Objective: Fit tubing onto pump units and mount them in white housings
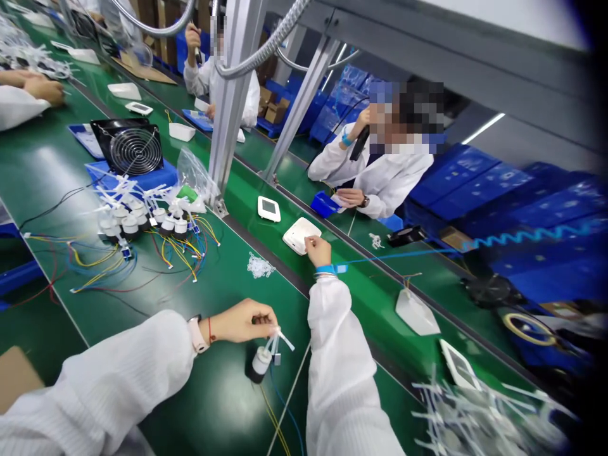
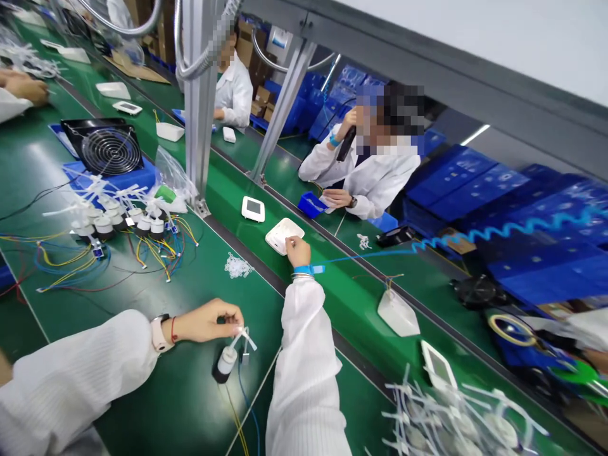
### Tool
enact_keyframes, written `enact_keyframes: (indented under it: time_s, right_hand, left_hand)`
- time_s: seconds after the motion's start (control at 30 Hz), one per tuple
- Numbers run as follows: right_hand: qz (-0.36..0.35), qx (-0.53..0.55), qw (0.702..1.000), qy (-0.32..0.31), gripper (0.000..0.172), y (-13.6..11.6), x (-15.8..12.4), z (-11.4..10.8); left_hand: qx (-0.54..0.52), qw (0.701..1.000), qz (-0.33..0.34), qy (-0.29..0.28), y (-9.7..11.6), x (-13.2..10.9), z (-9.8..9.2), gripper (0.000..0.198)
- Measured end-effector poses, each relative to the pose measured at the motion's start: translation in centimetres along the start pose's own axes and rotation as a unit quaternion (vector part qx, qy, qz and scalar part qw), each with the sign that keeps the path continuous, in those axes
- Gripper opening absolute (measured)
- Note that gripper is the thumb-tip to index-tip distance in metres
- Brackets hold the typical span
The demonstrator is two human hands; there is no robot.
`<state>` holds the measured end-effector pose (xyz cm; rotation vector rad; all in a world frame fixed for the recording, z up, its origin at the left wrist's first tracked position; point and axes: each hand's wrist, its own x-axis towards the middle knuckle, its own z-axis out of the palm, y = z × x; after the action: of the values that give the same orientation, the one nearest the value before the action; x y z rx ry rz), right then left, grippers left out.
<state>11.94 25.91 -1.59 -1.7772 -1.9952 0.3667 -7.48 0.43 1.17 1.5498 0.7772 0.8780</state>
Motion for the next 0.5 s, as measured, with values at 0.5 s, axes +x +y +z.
enact_keyframes:
  time_s: [0.5]
  right_hand:
    - [0.049, 0.070, 0.994, 0.062, 0.047, 1.0, -12.2, -3.1]
  left_hand:
    - [0.004, 1.000, -0.012, -0.016, 1.0, -0.8, -0.2, 0.028]
